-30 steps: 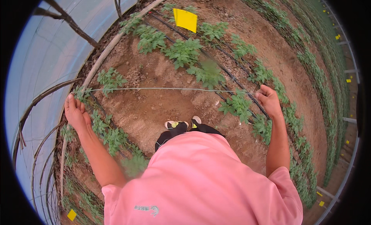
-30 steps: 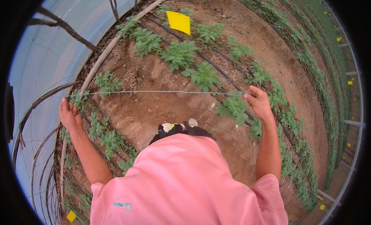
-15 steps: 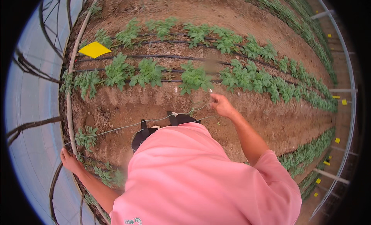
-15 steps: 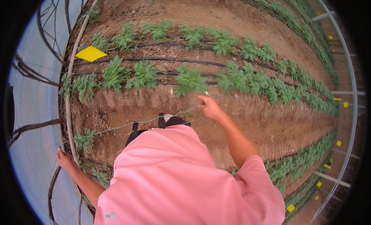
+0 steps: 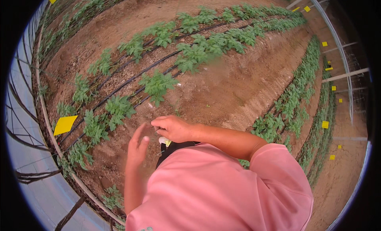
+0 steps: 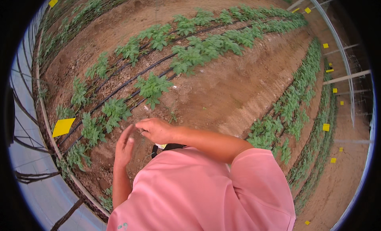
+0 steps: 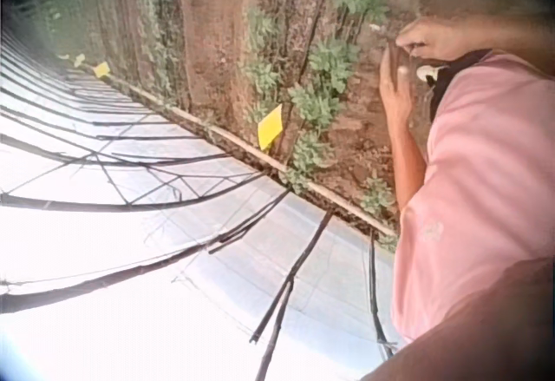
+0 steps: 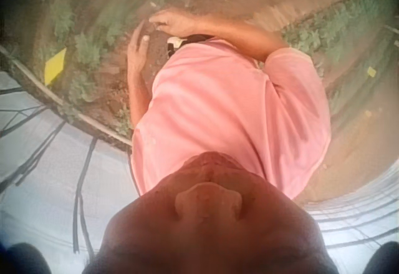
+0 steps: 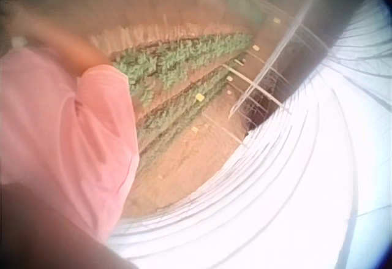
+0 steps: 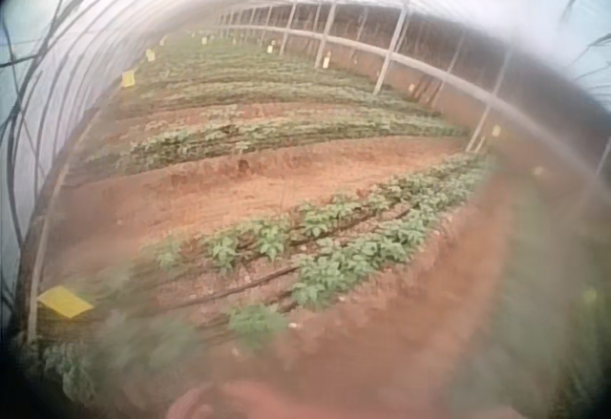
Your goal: The person walks between rows of young plants in a greenhouse and repeatedly ties thin strings to overhead wires to support the plants. They pull the string taut, loop it around the wire, and secure it by hand, moving along the row as they work.
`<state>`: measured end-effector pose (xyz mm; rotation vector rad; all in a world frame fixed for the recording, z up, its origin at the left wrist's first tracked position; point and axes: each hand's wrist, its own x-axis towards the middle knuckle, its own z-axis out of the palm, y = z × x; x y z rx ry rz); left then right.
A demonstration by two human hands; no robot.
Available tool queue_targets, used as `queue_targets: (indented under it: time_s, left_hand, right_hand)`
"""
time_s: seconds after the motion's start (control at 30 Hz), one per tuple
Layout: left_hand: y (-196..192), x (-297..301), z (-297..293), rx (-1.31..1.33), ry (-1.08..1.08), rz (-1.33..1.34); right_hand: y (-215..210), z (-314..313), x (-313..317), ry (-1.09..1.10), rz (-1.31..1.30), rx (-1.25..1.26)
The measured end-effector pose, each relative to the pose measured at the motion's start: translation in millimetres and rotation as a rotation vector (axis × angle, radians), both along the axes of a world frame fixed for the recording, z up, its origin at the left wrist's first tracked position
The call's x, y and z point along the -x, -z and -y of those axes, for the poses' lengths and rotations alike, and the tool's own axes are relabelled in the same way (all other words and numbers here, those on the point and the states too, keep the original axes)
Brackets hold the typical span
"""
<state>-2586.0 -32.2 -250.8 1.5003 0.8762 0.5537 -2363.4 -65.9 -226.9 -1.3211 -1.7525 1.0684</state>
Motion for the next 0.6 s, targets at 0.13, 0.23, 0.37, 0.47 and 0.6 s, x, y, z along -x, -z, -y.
queue_targets:
  time_s: [0.13,0.23,0.37,0.47,0.6]
  left_hand:
    - [-6,-44,10,0.271,-0.025,0.073]
    - [-11,-53,16,0.204,-0.084,-0.047]
    - [-2,-73,20,-0.054,-0.157,-0.058]
    - [-33,-116,30,-0.073,-0.184,-0.053]
    - [-49,-200,44,-0.092,-0.193,-0.12]
  right_hand:
    - [-21,12,-29,0.137,-0.012,0.061]
    - [-31,33,-66,0.23,-0.113,0.184]
    - [-8,60,-122,0.303,-0.047,0.071]
    - [-14,82,-179,0.338,-0.071,0.167]
    - [3,120,-268,0.402,-0.067,0.171]
